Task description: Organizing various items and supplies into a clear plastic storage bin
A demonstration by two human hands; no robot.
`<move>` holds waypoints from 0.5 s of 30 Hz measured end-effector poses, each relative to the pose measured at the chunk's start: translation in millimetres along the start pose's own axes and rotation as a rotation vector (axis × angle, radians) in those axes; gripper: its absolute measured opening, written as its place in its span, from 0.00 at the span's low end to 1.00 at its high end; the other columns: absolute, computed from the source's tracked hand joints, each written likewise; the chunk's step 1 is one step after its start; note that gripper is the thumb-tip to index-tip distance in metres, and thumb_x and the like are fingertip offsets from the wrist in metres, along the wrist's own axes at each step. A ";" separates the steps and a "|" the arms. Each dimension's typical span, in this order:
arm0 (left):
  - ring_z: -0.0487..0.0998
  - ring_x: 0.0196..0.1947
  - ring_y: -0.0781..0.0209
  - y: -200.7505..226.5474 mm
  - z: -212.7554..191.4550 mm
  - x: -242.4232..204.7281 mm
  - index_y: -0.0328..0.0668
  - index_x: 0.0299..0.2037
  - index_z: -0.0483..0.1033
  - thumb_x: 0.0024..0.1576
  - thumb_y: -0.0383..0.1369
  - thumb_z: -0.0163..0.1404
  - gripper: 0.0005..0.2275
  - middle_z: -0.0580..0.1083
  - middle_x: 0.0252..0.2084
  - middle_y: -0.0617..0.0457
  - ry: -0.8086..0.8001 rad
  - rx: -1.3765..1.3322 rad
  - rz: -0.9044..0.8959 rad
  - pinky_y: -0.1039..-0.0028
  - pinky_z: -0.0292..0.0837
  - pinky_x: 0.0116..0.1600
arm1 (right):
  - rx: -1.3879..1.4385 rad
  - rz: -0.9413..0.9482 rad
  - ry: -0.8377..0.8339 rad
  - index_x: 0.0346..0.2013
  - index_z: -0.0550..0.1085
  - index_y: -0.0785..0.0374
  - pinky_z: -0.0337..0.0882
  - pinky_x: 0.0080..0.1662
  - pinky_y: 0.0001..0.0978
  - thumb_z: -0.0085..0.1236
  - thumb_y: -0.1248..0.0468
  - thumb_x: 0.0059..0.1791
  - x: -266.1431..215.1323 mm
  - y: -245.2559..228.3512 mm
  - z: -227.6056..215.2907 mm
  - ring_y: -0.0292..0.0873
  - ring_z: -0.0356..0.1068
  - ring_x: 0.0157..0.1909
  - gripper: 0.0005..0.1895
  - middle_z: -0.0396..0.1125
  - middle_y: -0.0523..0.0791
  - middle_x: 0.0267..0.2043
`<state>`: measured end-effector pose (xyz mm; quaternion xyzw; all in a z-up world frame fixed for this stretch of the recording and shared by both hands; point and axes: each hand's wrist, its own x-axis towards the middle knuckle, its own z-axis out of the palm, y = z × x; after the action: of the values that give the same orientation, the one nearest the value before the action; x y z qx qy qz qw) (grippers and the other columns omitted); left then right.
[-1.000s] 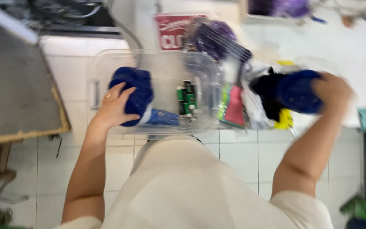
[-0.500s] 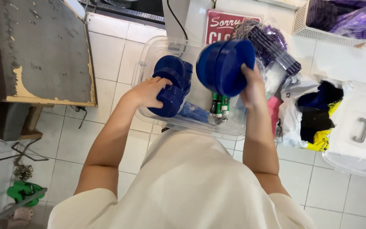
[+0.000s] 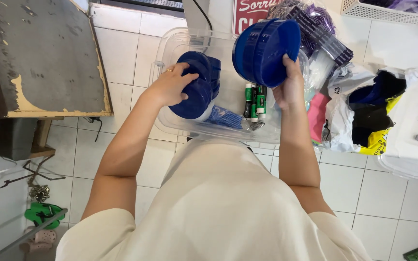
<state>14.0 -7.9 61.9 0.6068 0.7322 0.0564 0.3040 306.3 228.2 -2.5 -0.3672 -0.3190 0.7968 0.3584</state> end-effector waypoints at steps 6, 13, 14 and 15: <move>0.64 0.67 0.29 17.7 -5.6 -15.3 0.47 0.70 0.65 0.46 0.26 0.64 0.37 0.63 0.68 0.35 -0.084 -0.049 0.011 0.50 0.68 0.65 | -0.040 0.022 0.003 0.65 0.66 0.43 0.84 0.47 0.56 0.53 0.60 0.58 -3.2 4.6 7.8 0.53 0.82 0.49 0.20 0.76 0.46 0.50; 0.68 0.62 0.42 44.9 -56.5 -33.9 0.43 0.70 0.61 0.59 0.44 0.51 0.29 0.65 0.64 0.36 0.206 -0.535 -0.003 0.60 0.68 0.60 | -0.342 -0.389 -0.211 0.74 0.53 0.50 0.65 0.63 0.49 0.54 0.65 0.60 -27.8 11.3 46.0 0.51 0.62 0.66 0.30 0.56 0.49 0.68; 0.79 0.52 0.61 47.9 -61.6 -29.6 0.48 0.69 0.60 0.66 0.43 0.39 0.22 0.74 0.58 0.49 0.262 -0.912 -0.092 0.75 0.82 0.48 | -0.542 -0.657 -0.279 0.79 0.45 0.55 0.47 0.80 0.40 0.56 0.64 0.62 -36.5 8.5 60.8 0.45 0.44 0.82 0.37 0.39 0.47 0.82; 0.79 0.52 0.61 48.2 -63.0 -26.9 0.48 0.69 0.60 0.66 0.43 0.39 0.22 0.74 0.58 0.49 0.271 -0.909 -0.092 0.75 0.82 0.48 | -0.539 -0.661 -0.288 0.79 0.45 0.55 0.47 0.80 0.40 0.56 0.64 0.62 -41.5 8.3 80.4 0.45 0.44 0.82 0.37 0.39 0.47 0.82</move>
<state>24.9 -2.2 144.7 0.3664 0.6925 0.4364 0.4425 257.7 170.6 48.3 -0.2114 -0.6621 0.5708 0.4372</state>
